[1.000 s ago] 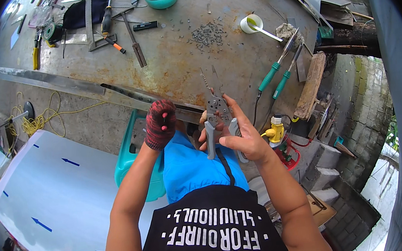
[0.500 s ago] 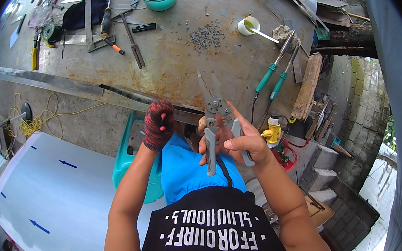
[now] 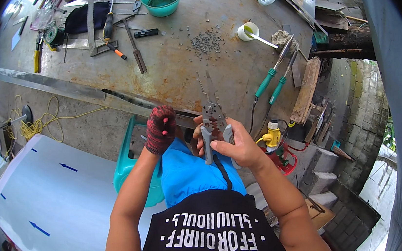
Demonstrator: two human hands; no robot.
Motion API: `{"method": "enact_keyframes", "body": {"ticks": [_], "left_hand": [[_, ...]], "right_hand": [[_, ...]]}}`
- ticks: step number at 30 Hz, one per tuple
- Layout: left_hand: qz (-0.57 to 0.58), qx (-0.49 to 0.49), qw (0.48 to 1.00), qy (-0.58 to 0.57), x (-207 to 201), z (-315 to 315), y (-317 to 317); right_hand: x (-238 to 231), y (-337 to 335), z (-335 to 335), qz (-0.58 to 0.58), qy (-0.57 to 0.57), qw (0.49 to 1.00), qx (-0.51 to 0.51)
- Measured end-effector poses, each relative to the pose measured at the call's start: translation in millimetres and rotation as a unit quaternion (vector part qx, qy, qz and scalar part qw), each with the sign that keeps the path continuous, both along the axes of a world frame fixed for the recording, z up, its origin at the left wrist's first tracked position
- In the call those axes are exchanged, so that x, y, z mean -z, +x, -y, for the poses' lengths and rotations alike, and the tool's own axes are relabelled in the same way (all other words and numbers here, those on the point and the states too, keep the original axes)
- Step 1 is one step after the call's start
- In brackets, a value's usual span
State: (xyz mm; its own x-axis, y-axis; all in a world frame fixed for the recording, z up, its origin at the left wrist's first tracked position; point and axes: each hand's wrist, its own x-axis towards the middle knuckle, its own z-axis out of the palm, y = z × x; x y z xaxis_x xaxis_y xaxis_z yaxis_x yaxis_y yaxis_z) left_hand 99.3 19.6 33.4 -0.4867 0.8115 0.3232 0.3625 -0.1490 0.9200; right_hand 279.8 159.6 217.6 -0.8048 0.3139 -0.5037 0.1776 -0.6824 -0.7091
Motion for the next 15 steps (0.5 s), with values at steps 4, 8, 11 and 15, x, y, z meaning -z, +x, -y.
{"method": "enact_keyframes", "body": {"ticks": [4, 8, 11, 15], "left_hand": [[-0.006, 0.006, 1.000, 0.003, -0.1, -0.2, -1.2], [-0.025, 0.009, 1.000, -0.003, 0.4, -0.9, -1.7], [-0.015, 0.010, 1.000, -0.007, -3.5, -0.7, -2.0], [-0.019, 0.007, 1.000, -0.002, -0.4, 0.2, -0.6]], "right_hand": [[-5.2, -3.1, -0.4, 0.052, 0.025, 0.998, -0.004], [-5.8, -1.9, -1.6, 0.064, 0.044, 0.997, -0.011], [-6.8, -3.1, -1.4, 0.061, 0.042, 0.997, -0.015], [-6.1, -2.3, -1.9, 0.070, 0.050, 0.996, -0.017]]}}
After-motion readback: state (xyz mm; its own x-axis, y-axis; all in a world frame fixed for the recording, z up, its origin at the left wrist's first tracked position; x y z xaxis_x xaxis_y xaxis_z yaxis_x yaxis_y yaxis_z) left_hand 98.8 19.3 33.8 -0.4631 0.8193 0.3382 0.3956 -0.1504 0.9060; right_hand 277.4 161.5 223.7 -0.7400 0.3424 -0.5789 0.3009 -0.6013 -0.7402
